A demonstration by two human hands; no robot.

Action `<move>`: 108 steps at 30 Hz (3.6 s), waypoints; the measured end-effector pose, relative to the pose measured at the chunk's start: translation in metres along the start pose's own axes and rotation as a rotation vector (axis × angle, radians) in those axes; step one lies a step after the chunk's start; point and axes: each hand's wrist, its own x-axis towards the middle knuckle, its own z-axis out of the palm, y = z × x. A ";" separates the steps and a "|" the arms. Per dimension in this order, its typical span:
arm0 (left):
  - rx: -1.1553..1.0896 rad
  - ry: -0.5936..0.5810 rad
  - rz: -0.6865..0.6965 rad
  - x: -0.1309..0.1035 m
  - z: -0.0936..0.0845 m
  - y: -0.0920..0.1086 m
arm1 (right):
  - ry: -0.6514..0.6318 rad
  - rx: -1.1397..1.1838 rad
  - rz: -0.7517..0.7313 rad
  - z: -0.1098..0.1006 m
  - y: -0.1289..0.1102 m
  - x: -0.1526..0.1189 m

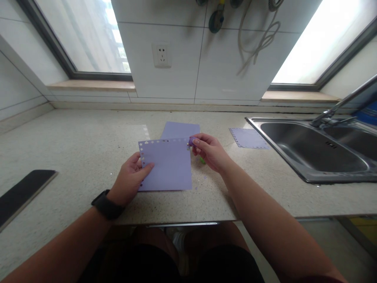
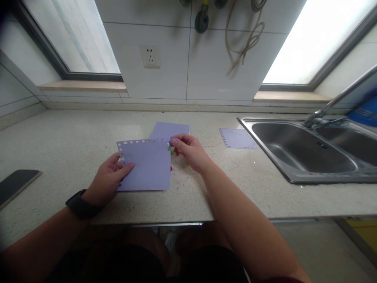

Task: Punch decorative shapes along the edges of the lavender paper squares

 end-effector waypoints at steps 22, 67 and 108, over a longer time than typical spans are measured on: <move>0.008 0.048 0.098 0.003 -0.003 -0.006 | -0.167 -0.154 0.150 0.000 0.002 -0.005; 0.047 0.063 0.112 0.000 0.000 -0.001 | -0.164 -0.221 0.112 0.001 0.003 -0.004; 0.081 0.051 0.126 0.002 -0.001 -0.002 | -0.143 -0.153 0.160 0.007 0.004 -0.006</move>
